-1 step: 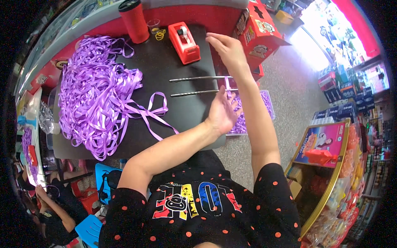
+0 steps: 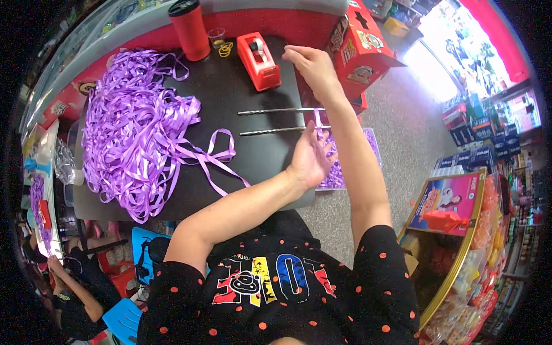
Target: Creating small decorative ribbons using a wooden jig and tape.
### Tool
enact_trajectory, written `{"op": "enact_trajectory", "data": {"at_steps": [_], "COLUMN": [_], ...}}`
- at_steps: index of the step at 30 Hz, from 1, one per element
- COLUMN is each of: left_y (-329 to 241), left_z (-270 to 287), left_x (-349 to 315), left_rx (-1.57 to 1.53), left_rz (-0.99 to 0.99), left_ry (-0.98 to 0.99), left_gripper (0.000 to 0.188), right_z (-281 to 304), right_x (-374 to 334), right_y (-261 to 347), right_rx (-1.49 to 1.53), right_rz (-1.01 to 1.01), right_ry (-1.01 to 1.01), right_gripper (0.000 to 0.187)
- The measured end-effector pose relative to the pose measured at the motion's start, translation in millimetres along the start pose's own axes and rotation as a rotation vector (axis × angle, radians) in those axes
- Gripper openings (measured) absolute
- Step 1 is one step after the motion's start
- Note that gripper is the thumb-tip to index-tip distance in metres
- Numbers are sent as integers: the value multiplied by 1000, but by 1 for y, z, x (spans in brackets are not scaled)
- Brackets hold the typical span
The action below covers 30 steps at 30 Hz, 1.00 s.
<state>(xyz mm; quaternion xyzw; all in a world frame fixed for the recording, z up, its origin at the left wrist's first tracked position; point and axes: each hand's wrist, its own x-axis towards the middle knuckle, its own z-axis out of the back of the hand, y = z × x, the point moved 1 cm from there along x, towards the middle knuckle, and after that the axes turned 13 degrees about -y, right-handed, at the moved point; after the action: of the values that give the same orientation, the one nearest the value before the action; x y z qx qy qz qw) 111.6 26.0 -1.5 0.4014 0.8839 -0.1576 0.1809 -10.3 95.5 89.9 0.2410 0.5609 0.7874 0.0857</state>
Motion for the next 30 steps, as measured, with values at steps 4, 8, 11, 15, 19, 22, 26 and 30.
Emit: {"op": "enact_trajectory", "data": {"at_steps": [4, 8, 11, 15, 19, 22, 26, 30], "left_y": [3, 0, 3, 5, 7, 5, 1, 3], "left_z": [5, 11, 11, 15, 15, 12, 2, 7], "left_x": [6, 12, 16, 23, 24, 20, 8, 15], "left_rx": [7, 30, 35, 30, 39, 33, 30, 7], "left_rz": [-22, 0, 11, 34, 34, 36, -5, -16], "left_ry": [9, 122, 104, 73, 82, 64, -28, 10], "left_gripper": [73, 96, 99, 97, 92, 89, 87, 74], "right_z": [-29, -42, -36, -46, -41, -38, -25, -23], "right_x": [44, 50, 57, 53, 64, 61, 41, 14], "right_y": [-23, -25, -34, -24, -23, -18, -20, -8], "right_rx": [-113, 120, 135, 84, 81, 125, 132, 139], "right_rz": [-305, -615, -698, -699, -677, -636, -641, -548], "right_ry": [140, 242, 249, 252, 251, 245, 385, 276], "right_gripper": [27, 20, 22, 22, 19, 20, 21, 21]}}
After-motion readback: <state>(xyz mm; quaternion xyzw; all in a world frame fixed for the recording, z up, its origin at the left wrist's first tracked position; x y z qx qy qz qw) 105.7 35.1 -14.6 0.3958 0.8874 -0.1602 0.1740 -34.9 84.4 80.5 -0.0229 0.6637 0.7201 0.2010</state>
